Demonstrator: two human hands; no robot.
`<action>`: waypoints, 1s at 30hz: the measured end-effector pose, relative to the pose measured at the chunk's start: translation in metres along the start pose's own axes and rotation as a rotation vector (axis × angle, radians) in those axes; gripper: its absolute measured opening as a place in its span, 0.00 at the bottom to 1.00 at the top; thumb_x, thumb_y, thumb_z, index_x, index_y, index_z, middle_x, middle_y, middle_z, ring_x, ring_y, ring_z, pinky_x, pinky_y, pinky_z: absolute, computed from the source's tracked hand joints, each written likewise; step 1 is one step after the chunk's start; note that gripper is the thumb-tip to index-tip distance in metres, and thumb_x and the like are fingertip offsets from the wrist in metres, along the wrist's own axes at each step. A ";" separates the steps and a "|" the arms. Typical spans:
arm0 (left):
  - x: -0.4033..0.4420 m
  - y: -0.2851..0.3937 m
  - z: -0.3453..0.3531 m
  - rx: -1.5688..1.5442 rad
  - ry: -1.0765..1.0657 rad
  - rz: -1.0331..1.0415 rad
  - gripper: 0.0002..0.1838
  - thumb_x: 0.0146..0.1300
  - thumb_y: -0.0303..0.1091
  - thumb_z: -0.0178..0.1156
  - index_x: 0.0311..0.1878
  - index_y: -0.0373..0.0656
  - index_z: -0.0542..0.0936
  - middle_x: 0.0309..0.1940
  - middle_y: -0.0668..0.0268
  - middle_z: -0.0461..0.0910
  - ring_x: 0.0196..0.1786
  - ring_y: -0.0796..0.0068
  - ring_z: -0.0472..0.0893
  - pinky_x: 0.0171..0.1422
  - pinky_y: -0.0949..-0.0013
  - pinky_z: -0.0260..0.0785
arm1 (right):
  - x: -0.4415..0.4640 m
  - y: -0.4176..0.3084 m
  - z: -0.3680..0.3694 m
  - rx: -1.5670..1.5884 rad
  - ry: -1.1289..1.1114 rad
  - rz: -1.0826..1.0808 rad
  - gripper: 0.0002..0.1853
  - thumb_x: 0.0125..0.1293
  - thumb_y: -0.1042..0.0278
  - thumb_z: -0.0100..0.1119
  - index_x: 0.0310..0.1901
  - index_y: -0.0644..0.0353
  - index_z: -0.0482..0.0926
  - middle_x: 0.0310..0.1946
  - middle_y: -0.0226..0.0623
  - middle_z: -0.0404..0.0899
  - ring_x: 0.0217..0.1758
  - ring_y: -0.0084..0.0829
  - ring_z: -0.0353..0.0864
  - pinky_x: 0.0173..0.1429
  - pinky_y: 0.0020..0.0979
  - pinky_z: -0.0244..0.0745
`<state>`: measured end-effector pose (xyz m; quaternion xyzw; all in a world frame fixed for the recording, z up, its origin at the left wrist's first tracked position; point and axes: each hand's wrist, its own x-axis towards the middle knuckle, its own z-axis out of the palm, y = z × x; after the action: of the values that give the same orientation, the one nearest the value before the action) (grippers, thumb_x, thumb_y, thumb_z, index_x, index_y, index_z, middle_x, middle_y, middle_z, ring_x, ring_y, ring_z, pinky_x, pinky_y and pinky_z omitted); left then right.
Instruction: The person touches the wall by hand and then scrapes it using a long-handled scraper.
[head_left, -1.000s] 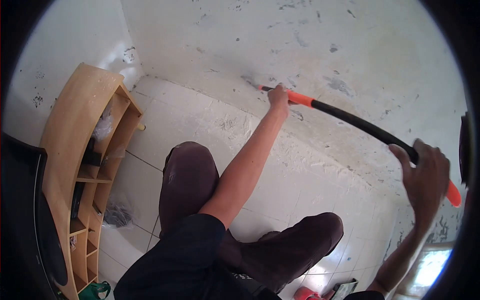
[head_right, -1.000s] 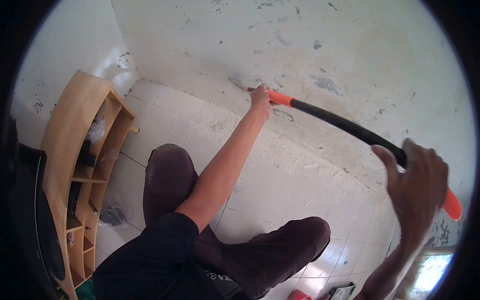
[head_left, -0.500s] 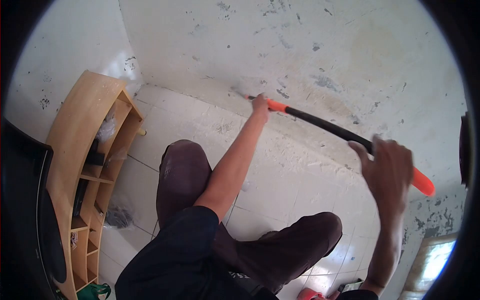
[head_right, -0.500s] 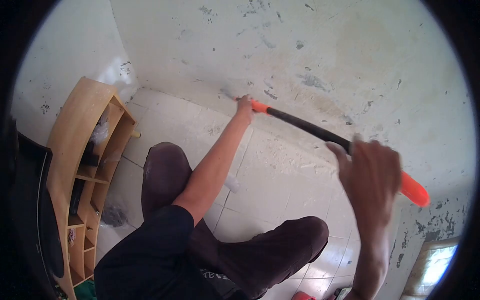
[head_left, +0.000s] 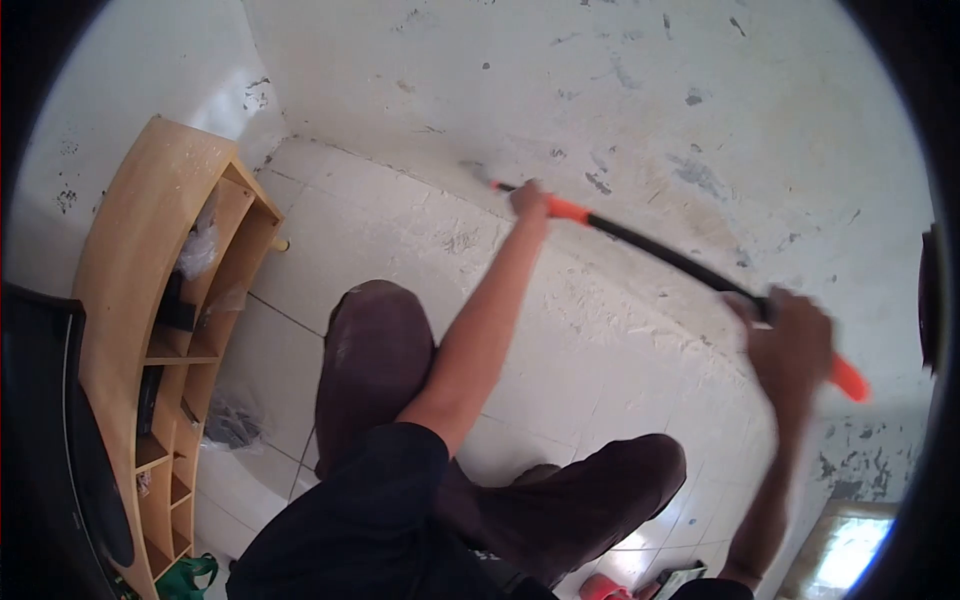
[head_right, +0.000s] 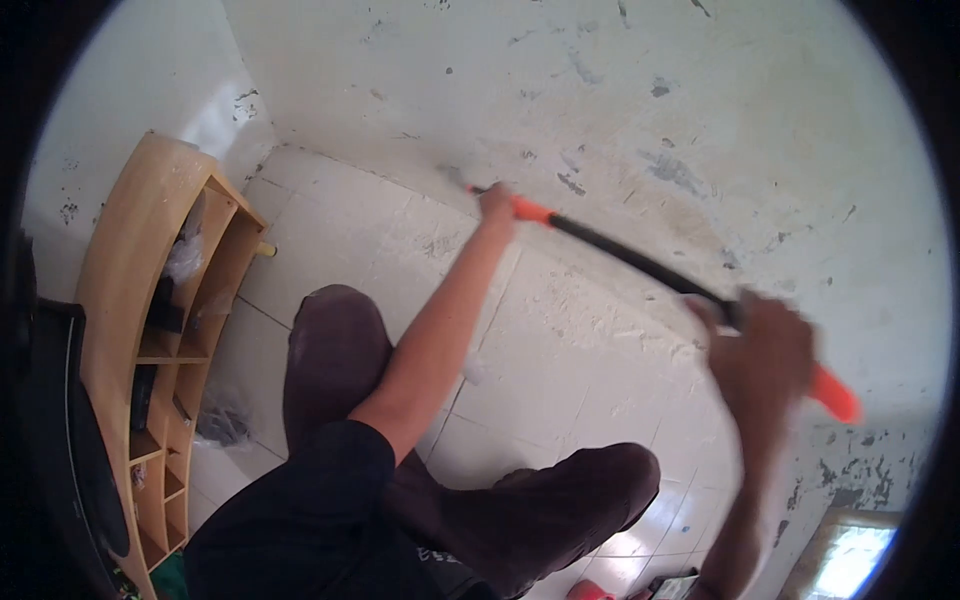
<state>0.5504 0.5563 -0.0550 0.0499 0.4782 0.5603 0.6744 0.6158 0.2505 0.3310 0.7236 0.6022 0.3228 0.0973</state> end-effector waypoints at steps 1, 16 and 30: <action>0.026 0.000 -0.025 0.000 0.020 -0.010 0.18 0.65 0.38 0.58 0.46 0.28 0.77 0.38 0.49 0.84 0.34 0.59 0.86 0.38 0.54 0.80 | 0.006 -0.022 0.020 0.002 -0.151 -0.034 0.30 0.69 0.35 0.61 0.31 0.60 0.84 0.25 0.44 0.82 0.31 0.48 0.84 0.43 0.45 0.77; -0.071 -0.032 0.025 0.310 -0.123 0.189 0.25 0.66 0.35 0.61 0.55 0.24 0.66 0.41 0.46 0.81 0.40 0.54 0.85 0.44 0.57 0.80 | -0.095 0.053 0.046 0.206 -0.183 0.371 0.28 0.63 0.40 0.70 0.29 0.64 0.80 0.27 0.48 0.82 0.38 0.53 0.80 0.48 0.51 0.71; -0.263 0.173 0.101 0.055 -0.442 0.672 0.15 0.69 0.29 0.52 0.52 0.33 0.61 0.32 0.61 0.74 0.30 0.73 0.75 0.38 0.66 0.71 | -0.133 0.066 0.045 0.682 0.037 0.547 0.27 0.70 0.51 0.68 0.24 0.66 0.75 0.13 0.34 0.61 0.19 0.25 0.56 0.26 0.37 0.50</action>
<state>0.5214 0.4561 0.2581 0.3409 0.2935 0.7123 0.5388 0.6870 0.1204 0.2845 0.8413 0.4623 0.1320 -0.2471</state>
